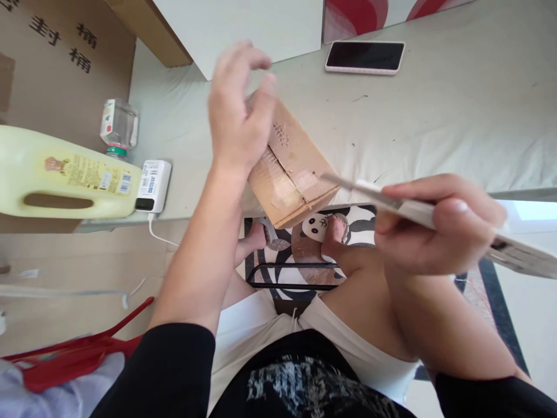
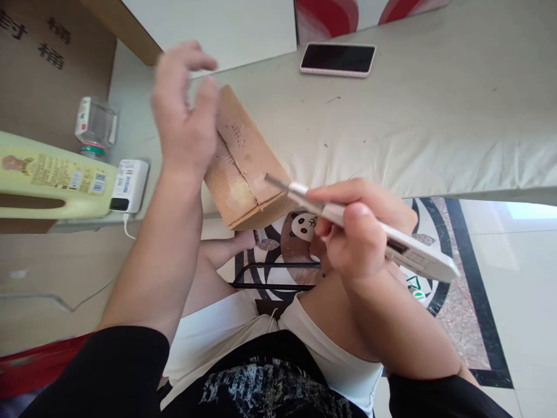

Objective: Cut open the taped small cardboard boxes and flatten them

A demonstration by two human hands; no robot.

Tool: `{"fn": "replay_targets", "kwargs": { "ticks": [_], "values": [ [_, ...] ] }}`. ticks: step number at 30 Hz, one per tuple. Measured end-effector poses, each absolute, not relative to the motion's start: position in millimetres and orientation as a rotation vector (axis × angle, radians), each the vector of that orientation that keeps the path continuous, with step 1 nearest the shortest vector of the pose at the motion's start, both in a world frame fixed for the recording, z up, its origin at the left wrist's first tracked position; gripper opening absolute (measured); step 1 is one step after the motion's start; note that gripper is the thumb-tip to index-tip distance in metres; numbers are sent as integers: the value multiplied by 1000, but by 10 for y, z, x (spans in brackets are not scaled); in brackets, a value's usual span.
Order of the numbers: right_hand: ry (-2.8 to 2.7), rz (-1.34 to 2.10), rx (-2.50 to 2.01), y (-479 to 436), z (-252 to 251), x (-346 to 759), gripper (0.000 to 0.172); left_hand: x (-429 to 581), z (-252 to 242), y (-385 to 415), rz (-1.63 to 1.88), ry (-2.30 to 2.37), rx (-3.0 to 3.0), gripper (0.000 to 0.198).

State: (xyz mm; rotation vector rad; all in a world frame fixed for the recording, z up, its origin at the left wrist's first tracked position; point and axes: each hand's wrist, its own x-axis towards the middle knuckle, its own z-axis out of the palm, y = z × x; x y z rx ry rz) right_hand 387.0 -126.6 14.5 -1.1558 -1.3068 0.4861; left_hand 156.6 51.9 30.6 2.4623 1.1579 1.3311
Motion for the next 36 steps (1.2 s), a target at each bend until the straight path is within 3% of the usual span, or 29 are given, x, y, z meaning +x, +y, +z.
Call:
{"fn": "replay_targets", "kwargs": {
  "ticks": [2,4,6,9,13,16,21,27,30,34,36],
  "values": [
    [-1203,344,-1176,-1129,90,3854,32,1480,392,338,1733,1158,2401,32],
    [-1302,350,-1307,-993,23,3850,25,1432,434,33,1870,1120,2364,34],
    [-1534,468,-1484,-883,-75,3869,44,1439,407,-349,1529,1293,2281,47],
    [-1762,603,-1660,-763,-284,3913,70,1516,243,-837,1192,1358,2138,94],
    [-1885,653,-1798,-636,-522,3928,87,1589,43,-1046,1140,1415,1942,106],
    [-1892,615,-1877,-570,-575,3913,90,1585,61,-1043,1217,1424,1820,101],
    [-1886,568,-1937,-545,-536,3909,80,1515,142,-1077,1601,1523,1638,50],
    [-1876,530,-1906,-574,-514,3895,67,1331,-41,-926,1818,1618,1252,29],
    [-1872,506,-1809,-577,-508,3887,54,1191,-159,-815,1791,1493,799,33],
    [-1984,563,-1712,-587,-478,3888,46,1017,-330,-764,1675,1549,678,58],
    [-2028,633,-1657,-598,-456,3886,45,960,-415,-772,1654,1655,778,53]
  ]
}}
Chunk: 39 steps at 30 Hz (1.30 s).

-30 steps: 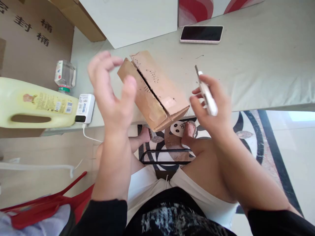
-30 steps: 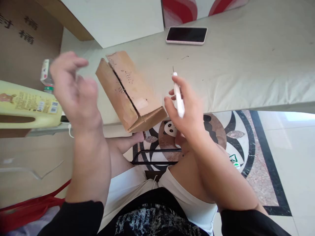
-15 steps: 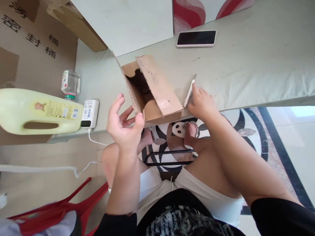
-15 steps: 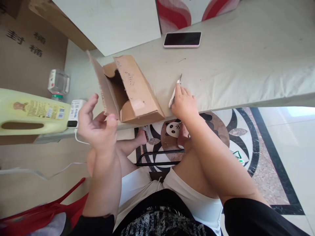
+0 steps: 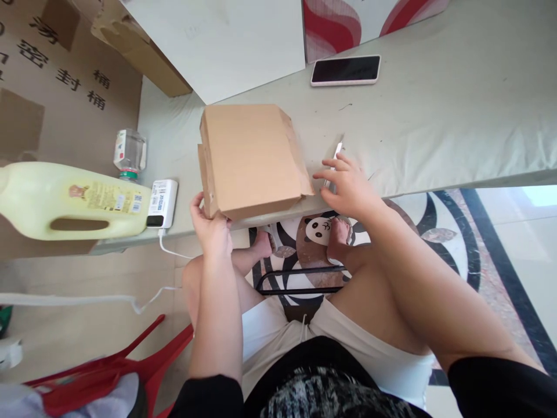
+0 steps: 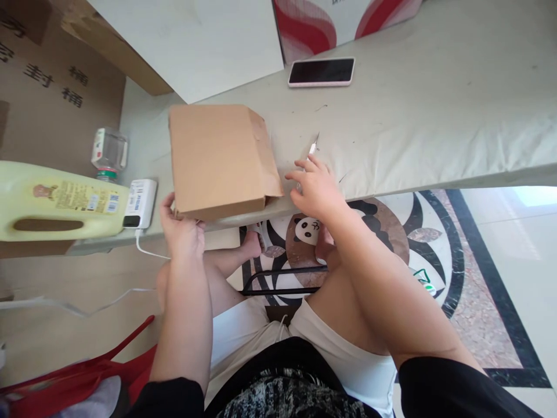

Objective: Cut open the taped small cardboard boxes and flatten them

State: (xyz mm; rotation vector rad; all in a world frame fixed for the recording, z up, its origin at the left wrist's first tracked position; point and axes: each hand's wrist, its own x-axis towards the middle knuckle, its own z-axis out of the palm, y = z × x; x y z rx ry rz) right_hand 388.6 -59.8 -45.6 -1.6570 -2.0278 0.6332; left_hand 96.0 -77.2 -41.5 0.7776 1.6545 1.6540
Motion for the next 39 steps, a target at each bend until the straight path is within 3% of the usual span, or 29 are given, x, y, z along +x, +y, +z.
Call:
{"fn": "replay_targets", "kwargs": {
  "ticks": [3,6,11,16,24,26,32,36,39],
  "values": [
    [-2061,734,-1570,-613,-433,3867,45,916,-498,-781,1655,1712,869,29],
    [-2104,763,-1466,-619,-439,3824,49,899,-511,-762,1733,1655,818,25],
    [-2046,752,-1225,-599,-441,3722,65,909,-447,-725,1688,1503,773,36],
    [-1981,724,-1088,-479,-381,3608,52,989,-274,-741,1582,1376,797,53],
    [-1769,762,-1208,-400,-338,3528,70,959,-203,-631,1652,1411,1004,52],
    [-1714,788,-1269,-431,-326,3557,66,951,-216,-612,1704,1413,1004,46],
    [-1527,897,-1146,-506,-279,3635,33,911,-237,-675,1756,1467,918,41],
    [-1335,972,-1087,-492,-283,3602,36,833,-265,-812,1523,1459,868,52],
    [-1211,971,-1194,-470,-299,3571,44,814,-272,-895,1468,1424,831,47]
  ]
}}
